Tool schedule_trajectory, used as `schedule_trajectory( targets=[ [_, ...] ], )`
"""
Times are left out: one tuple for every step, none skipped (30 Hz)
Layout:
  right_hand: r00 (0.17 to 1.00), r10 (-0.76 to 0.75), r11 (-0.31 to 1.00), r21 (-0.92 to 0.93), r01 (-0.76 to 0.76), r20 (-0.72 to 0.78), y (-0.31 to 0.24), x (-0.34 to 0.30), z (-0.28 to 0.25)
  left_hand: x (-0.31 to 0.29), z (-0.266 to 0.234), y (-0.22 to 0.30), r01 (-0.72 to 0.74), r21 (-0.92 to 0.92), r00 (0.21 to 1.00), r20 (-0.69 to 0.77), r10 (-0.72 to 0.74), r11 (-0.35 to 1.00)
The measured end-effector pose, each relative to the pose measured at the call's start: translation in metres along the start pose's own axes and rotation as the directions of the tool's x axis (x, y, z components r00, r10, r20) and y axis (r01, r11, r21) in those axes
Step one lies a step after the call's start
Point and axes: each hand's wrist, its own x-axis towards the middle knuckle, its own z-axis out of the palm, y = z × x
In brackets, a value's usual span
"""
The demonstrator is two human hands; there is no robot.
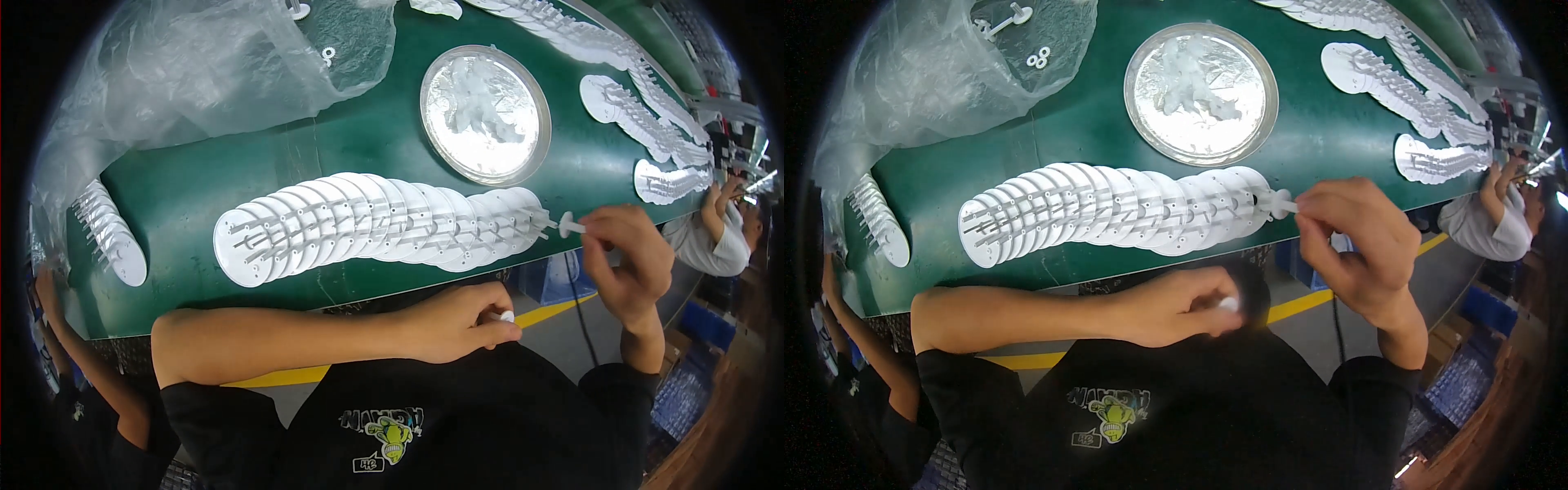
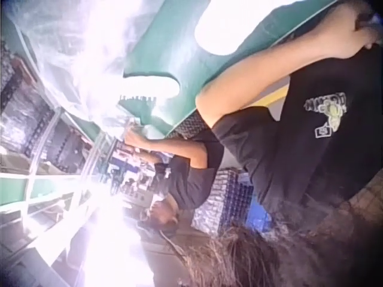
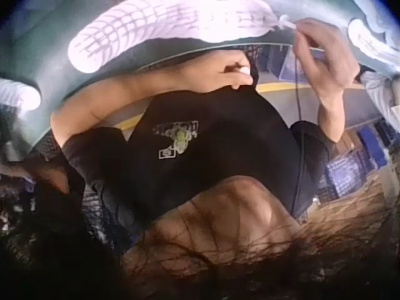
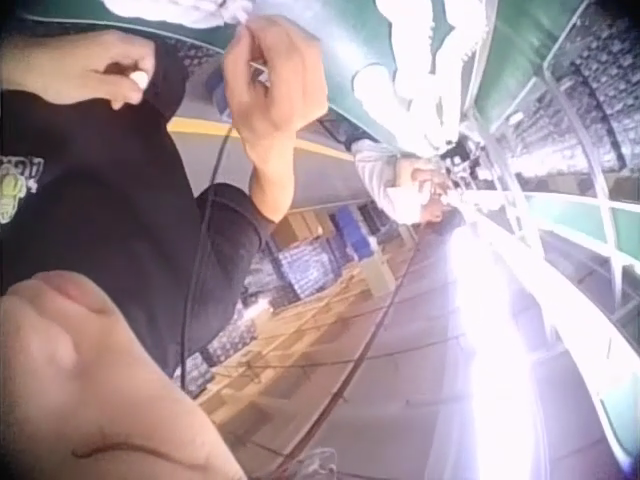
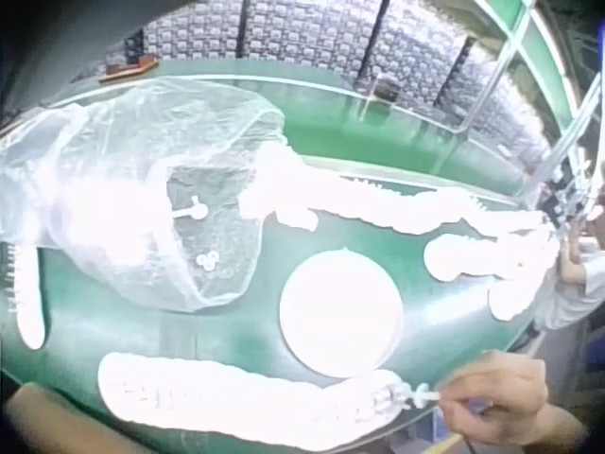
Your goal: The person inserts white circular plastic plugs by hand into designated holes on white shoe sole structures on an industrial assembly line.
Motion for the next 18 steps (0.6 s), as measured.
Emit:
schedule_trajectory(
  targets=[
    [1.0, 0.004, 1.0, -0.005, -0.004, -0.005, 0.001, -0.004, 0.002, 0.001, 0.0, 0.001, 0.0, -0.029, 1.0, -0.005, -0.001, 1.0],
    [1.0, -0.024, 1.0, -0.006, 0.024, 0.001, 0.003, -0.007, 0.005, 0.003, 0.0, 0.001, -0.001, -0.025, 1.0, -0.002, 0.001, 1.0],
    [0.998, -0.056, 0.998, 0.0, 0.056, 0.007, 0.003, -0.008, 0.008, 0.003, 0.001, 0.0, 0.002, -0.045, 1.0, 0.012, -0.001, 0.999],
    [0.998, -0.047, 0.999, -0.007, 0.047, 0.029, 0.001, -0.007, 0.009, 0.003, 0.002, -0.001, 0.002, -0.064, 1.0, 0.024, -0.001, 0.998],
    [0.998, -0.055, 0.998, -0.004, 0.055, 0.028, 0.001, -0.005, 0.009, 0.003, 0.002, -0.001, -0.001, -0.062, 1.0, 0.017, 0.002, 0.998],
    [0.996, -0.081, 0.997, -0.004, 0.081, 0.039, 0.0, -0.002, 0.013, -0.001, 0.003, -0.002, 0.006, -0.076, 1.0, 0.001, -0.006, 0.997],
    [0.993, -0.109, 0.994, -0.001, 0.109, 0.05, 0.0, 0.001, 0.016, -0.005, 0.003, -0.003, 0.011, -0.091, 1.0, -0.019, -0.012, 0.996],
    [0.989, -0.143, 0.989, 0.03, 0.142, 0.046, -0.002, 0.001, 0.015, -0.004, 0.004, -0.007, -0.004, -0.084, 1.0, -0.01, 0.003, 0.996],
    [0.987, -0.097, 0.994, -0.032, 0.102, 0.132, -0.006, 0.001, 0.011, -0.003, 0.004, -0.011, -0.016, -0.073, 1.0, -0.025, 0.014, 0.997],
    [0.976, -0.077, 0.993, -0.069, 0.093, 0.204, -0.01, 0.004, 0.015, -0.006, 0.004, -0.01, -0.008, -0.041, 1.0, -0.021, 0.007, 0.999],
    [0.961, -0.055, 0.988, -0.128, 0.092, 0.27, -0.015, 0.006, 0.017, -0.007, 0.008, -0.013, -0.041, -0.024, 0.998, -0.048, 0.04, 0.999],
    [0.944, -0.023, 0.975, -0.2, 0.094, 0.33, -0.021, 0.005, 0.017, -0.004, 0.01, -0.016, -0.072, 0.018, 0.997, -0.027, 0.072, 0.997],
    [0.945, 0.055, 0.955, -0.293, 0.043, 0.321, -0.028, -0.003, 0.009, 0.008, 0.014, -0.023, -0.144, -0.169, 0.99, -0.018, 0.143, 0.975],
    [0.958, 0.127, 0.955, -0.293, -0.048, 0.259, -0.026, -0.013, 0.0, 0.018, 0.014, -0.028, -0.197, -0.102, 0.98, 0.008, 0.199, 0.975],
    [0.964, 0.197, 0.956, -0.255, -0.149, 0.176, -0.022, -0.031, -0.009, 0.026, 0.016, -0.035, -0.171, -0.202, 0.98, 0.069, 0.188, 0.964],
    [0.958, 0.246, 0.963, -0.146, -0.225, 0.147, -0.023, -0.042, -0.02, 0.026, 0.019, -0.033, -0.21, -0.199, 0.973, 0.05, 0.224, 0.957],
    [0.963, 0.231, 0.968, -0.132, -0.213, 0.137, -0.024, -0.041, -0.014, 0.027, 0.022, -0.028, -0.247, -0.197, 0.965, 0.043, 0.26, 0.949],
    [0.966, 0.123, 0.986, 0.081, -0.145, 0.226, -0.029, -0.04, -0.006, 0.023, 0.021, -0.023, -0.252, -0.187, 0.963, 0.044, 0.265, 0.949]
  ],
)
